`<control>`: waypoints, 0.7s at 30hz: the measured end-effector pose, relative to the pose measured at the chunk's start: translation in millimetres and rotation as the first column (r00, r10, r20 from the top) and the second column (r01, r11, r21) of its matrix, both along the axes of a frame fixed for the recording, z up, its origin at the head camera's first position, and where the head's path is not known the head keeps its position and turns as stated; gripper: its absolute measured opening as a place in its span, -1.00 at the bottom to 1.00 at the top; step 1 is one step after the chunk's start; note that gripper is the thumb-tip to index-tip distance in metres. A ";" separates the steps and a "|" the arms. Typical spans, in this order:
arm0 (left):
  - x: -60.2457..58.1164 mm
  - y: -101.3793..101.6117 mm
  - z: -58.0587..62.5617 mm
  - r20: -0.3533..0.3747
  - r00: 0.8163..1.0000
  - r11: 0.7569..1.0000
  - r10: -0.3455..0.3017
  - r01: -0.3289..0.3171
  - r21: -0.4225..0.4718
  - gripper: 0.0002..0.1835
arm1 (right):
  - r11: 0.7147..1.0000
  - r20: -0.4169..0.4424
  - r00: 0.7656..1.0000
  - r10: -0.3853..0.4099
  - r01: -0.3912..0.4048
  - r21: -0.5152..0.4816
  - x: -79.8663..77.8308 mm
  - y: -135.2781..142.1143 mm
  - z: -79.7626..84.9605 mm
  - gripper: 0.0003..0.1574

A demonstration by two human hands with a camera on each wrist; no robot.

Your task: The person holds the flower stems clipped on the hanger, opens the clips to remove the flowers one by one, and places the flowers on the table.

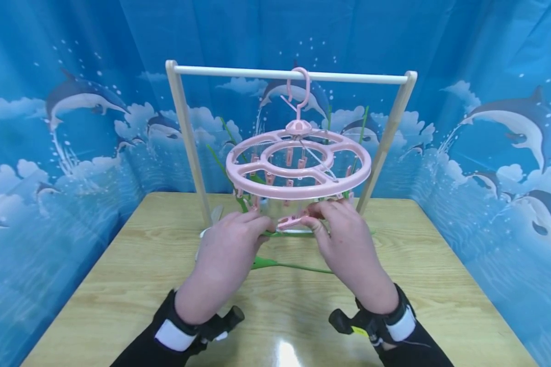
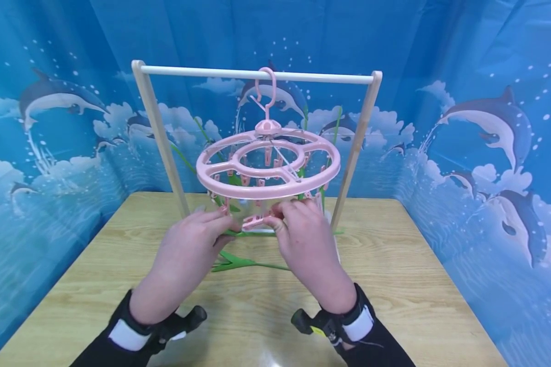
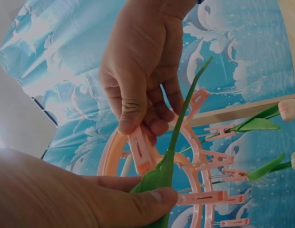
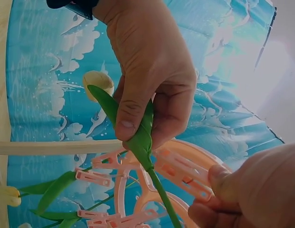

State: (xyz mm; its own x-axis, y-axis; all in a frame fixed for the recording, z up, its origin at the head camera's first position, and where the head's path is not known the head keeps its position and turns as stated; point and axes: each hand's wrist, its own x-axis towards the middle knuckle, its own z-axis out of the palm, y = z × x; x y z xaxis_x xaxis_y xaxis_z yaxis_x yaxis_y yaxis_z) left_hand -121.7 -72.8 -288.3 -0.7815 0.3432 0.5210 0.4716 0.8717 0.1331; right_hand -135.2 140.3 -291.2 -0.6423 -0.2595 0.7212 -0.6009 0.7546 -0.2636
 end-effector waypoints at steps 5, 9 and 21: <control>-0.3 0.5 0.7 0.005 1.000 1.000 -0.004 0.004 -0.003 -0.76 | 1.000 0.070 0.997 -0.027 0.027 0.012 -0.1 -0.9 1.2 -0.59; -0.4 0.5 1.1 0.004 1.000 1.000 -0.007 0.007 0.002 -0.76 | 0.997 0.040 0.997 -0.062 0.060 0.043 0.7 -0.1 1.4 -0.56; 0.3 -0.6 2.1 0.028 0.999 1.000 0.021 -0.021 -0.008 -0.74 | 0.968 0.031 0.985 -0.170 0.161 0.191 9.1 16.0 11.8 -0.74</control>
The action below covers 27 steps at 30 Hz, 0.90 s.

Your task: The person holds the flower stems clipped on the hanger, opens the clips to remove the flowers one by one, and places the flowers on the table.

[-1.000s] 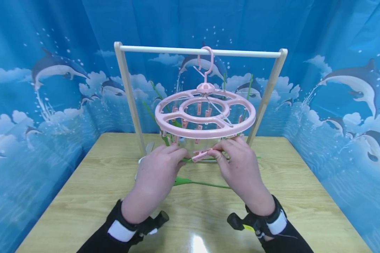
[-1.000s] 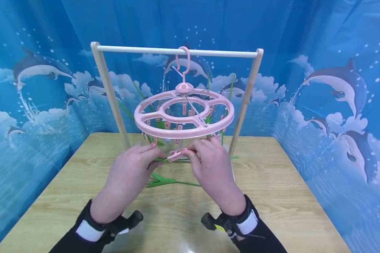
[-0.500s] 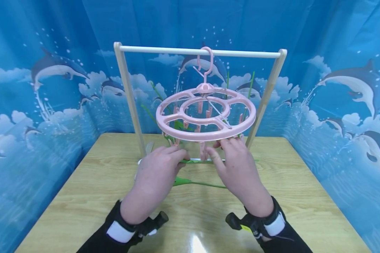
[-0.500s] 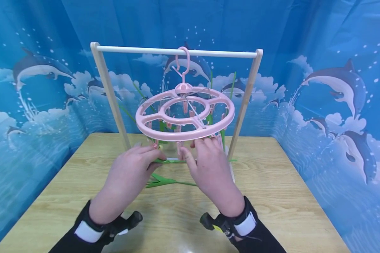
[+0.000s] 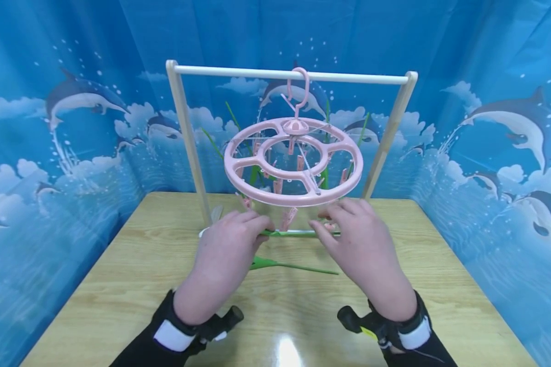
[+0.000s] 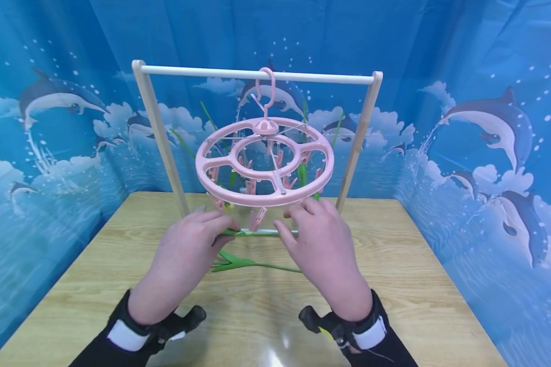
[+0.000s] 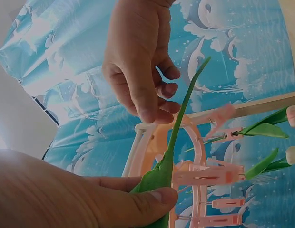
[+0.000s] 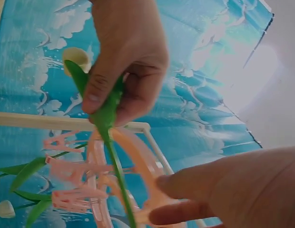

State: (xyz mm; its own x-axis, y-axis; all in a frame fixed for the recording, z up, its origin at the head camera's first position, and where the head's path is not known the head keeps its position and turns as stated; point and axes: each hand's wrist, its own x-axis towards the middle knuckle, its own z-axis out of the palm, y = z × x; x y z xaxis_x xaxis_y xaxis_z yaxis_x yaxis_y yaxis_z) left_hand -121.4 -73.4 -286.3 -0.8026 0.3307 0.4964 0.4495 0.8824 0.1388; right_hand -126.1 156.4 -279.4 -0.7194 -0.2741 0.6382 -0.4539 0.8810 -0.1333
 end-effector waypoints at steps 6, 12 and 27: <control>1.0 -0.5 -2.0 0.009 1.000 1.000 0.003 -0.003 0.005 -0.72 | 0.997 0.093 0.995 0.044 -0.049 0.055 0.0 2.7 0.5 -0.79; -0.6 -1.6 -3.7 -0.019 1.000 1.000 -0.006 0.006 0.015 -0.68 | 0.994 0.193 0.980 0.037 -0.057 0.096 -1.9 -0.5 -1.3 -0.80; -3.8 0.2 -2.0 0.006 1.000 1.000 0.001 -0.001 0.005 -0.71 | 0.992 0.176 0.984 0.013 -0.035 0.122 -4.3 -4.1 -5.4 -0.87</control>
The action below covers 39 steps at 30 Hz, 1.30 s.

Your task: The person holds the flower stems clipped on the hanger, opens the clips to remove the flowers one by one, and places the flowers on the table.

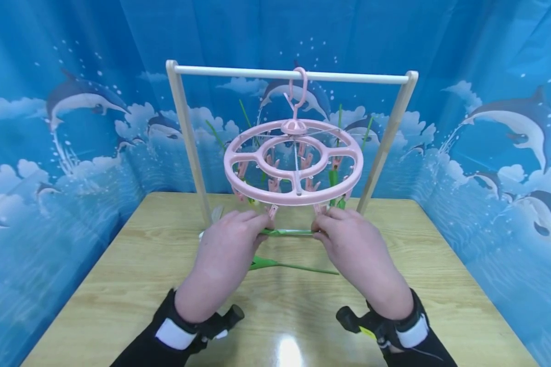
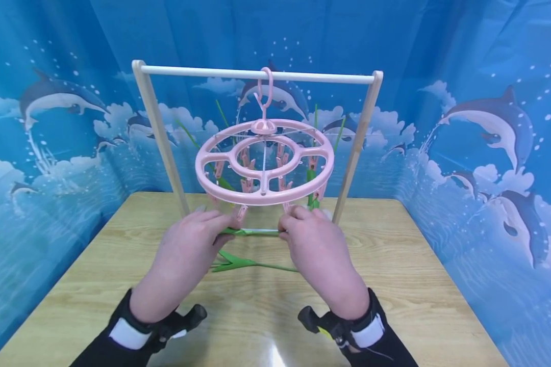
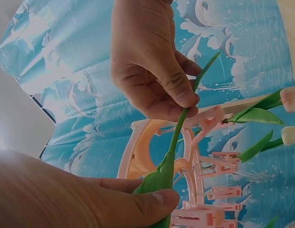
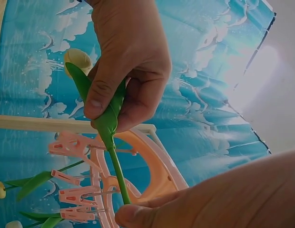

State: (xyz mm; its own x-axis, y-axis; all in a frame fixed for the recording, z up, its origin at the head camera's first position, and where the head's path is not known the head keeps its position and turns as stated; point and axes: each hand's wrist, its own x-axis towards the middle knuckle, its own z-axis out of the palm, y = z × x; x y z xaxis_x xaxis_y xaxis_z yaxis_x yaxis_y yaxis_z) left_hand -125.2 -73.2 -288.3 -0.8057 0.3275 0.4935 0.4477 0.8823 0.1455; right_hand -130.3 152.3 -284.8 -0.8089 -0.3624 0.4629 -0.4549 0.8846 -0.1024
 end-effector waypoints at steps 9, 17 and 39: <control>-1.6 1.9 0.2 0.032 0.999 1.000 0.013 -0.012 -0.025 -0.76 | 0.999 0.016 0.999 -0.039 0.039 0.024 -1.8 -3.4 -2.2 -0.81; -6.5 2.6 -2.6 0.080 0.997 1.000 0.022 -0.020 -0.018 -0.76 | 0.997 0.030 0.998 -0.056 0.054 0.050 -5.9 -4.5 -4.6 -0.84; -16.9 5.1 -8.8 0.148 0.987 0.996 0.069 -0.060 -0.064 -0.77 | 0.992 0.073 0.995 -0.064 0.055 0.118 -16.7 -7.1 -11.9 -0.77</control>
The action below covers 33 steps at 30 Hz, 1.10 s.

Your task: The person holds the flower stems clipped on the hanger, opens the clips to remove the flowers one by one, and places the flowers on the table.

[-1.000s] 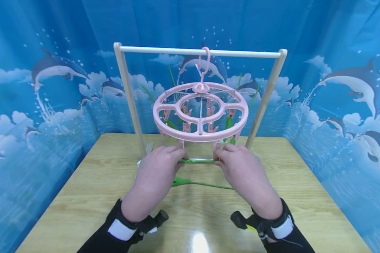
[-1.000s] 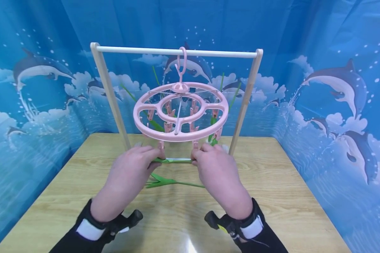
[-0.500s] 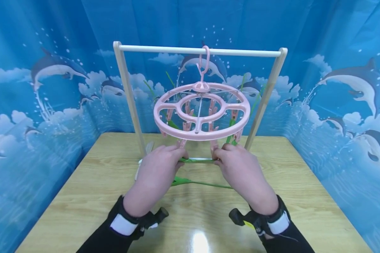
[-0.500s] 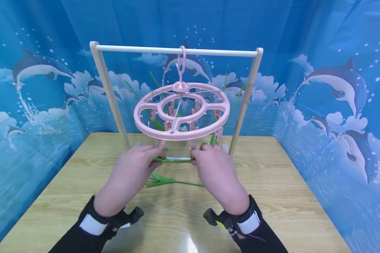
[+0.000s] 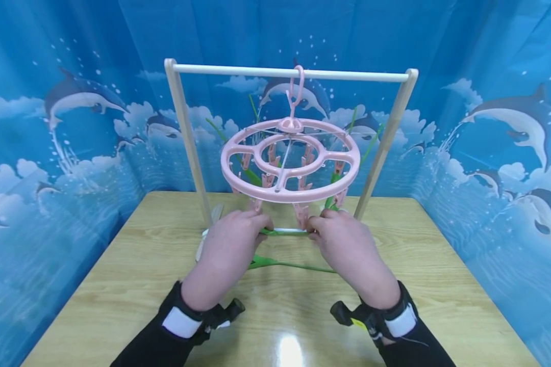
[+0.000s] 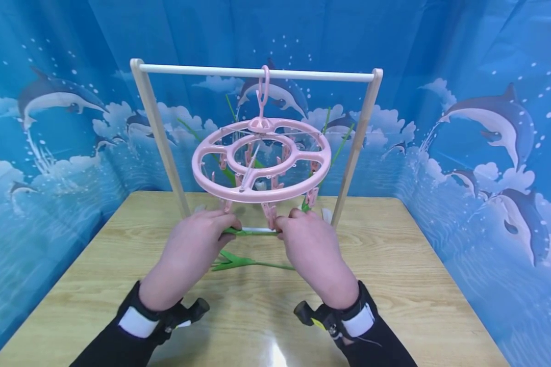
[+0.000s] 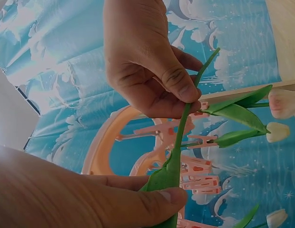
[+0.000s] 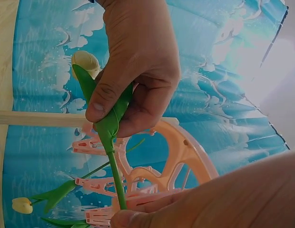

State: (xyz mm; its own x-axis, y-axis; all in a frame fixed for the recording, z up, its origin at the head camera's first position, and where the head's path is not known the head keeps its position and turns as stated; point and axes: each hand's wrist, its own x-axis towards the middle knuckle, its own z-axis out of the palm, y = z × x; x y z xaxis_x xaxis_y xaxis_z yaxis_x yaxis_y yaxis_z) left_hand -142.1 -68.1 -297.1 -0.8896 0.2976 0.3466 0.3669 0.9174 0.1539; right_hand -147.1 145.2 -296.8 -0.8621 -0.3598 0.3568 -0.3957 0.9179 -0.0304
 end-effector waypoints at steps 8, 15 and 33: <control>-2.5 -0.4 -3.5 0.007 1.000 1.000 -0.008 0.008 -0.008 -0.75 | 1.000 0.015 1.000 -0.004 0.004 0.009 -0.3 -0.4 -1.8 -0.79; -5.8 -0.3 -4.9 0.003 1.000 1.000 -0.024 0.024 -0.003 -0.77 | 1.000 0.021 1.000 0.002 -0.003 0.007 -2.3 -0.8 -1.9 -0.80; -11.9 0.7 -7.8 0.054 0.999 0.999 -0.010 0.013 -0.048 -0.76 | 1.000 0.054 0.999 0.002 -0.001 -0.013 -8.4 -1.5 -7.1 -0.91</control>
State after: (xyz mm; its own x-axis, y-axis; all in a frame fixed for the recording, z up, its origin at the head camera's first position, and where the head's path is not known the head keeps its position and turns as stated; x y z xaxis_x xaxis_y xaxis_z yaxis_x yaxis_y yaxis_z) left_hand -154.0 -67.5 -304.9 -0.9028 0.3229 0.2839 0.3698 0.9200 0.1296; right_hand -155.4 143.7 -303.9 -0.8798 -0.3570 0.3138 -0.3946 0.9166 -0.0637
